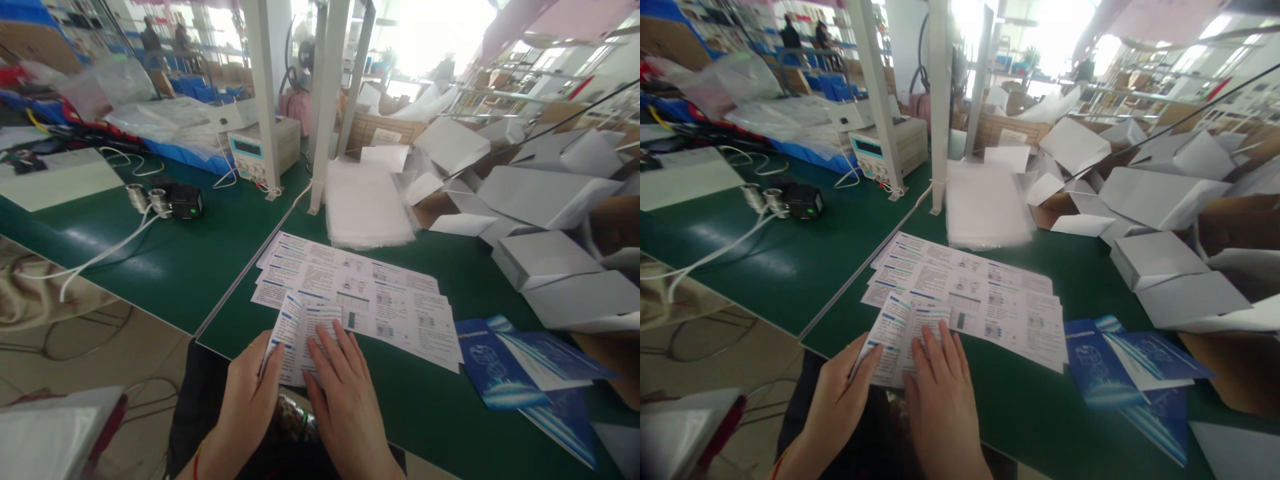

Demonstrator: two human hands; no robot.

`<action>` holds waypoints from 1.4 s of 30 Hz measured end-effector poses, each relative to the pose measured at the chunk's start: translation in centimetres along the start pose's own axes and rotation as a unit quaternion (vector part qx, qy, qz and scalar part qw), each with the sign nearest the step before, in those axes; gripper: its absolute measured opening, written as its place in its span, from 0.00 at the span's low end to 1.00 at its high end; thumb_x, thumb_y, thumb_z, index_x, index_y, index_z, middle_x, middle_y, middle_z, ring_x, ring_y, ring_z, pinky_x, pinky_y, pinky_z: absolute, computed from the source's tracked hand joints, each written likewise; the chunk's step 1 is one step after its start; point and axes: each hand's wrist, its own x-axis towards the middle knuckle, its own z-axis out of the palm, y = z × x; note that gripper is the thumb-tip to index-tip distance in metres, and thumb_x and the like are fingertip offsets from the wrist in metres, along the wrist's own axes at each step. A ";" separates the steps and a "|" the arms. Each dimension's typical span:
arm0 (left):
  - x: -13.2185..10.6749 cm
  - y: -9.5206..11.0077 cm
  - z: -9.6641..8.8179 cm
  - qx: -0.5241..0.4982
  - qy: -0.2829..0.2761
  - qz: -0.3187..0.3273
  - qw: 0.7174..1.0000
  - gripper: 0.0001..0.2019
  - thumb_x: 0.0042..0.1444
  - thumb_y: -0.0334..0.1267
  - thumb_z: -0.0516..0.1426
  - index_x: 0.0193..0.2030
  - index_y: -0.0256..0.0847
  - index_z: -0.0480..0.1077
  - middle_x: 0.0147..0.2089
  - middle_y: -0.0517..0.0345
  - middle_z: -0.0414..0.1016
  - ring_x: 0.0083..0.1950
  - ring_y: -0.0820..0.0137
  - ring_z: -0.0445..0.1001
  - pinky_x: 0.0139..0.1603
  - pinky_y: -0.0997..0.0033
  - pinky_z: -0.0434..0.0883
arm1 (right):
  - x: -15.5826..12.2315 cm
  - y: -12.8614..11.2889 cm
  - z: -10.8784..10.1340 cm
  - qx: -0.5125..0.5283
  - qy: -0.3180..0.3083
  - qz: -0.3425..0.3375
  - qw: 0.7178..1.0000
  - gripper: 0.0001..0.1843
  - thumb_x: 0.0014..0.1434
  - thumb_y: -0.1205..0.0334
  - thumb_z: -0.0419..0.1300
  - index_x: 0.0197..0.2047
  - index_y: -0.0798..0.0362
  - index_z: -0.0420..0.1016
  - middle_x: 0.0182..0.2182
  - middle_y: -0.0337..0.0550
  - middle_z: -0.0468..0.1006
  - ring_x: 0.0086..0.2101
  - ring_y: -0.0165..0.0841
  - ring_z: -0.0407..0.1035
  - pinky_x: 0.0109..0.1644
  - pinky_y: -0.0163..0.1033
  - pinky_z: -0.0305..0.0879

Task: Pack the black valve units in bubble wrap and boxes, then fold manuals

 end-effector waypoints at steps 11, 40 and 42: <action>-0.1 -0.1 -0.4 -0.027 -0.008 -0.039 0.999 0.16 0.69 0.43 0.52 0.44 0.38 0.79 0.40 0.54 0.83 0.38 0.64 0.79 0.41 0.72 0.78 | 0.0 0.0 -0.1 0.053 -0.045 0.012 0.998 0.23 0.67 0.73 0.57 0.64 0.63 0.73 0.68 0.54 0.68 0.69 0.55 0.57 0.62 0.62 0.74; -0.3 0.0 -0.3 0.034 -0.024 0.063 0.997 0.14 0.70 0.40 0.53 0.52 0.38 0.77 0.46 0.48 0.83 0.44 0.62 0.82 0.47 0.67 0.80 | 0.2 -0.2 0.1 0.009 -0.045 -0.004 0.999 0.24 0.67 0.72 0.55 0.65 0.62 0.72 0.68 0.55 0.68 0.68 0.56 0.59 0.60 0.63 0.76; -0.3 0.1 -0.4 0.036 -0.047 0.134 0.989 0.16 0.70 0.42 0.53 0.58 0.38 0.74 0.53 0.45 0.82 0.51 0.60 0.82 0.53 0.64 0.79 | 0.4 -0.2 0.0 0.011 -0.037 -0.009 0.999 0.24 0.67 0.71 0.55 0.65 0.62 0.72 0.67 0.57 0.69 0.68 0.57 0.59 0.60 0.62 0.76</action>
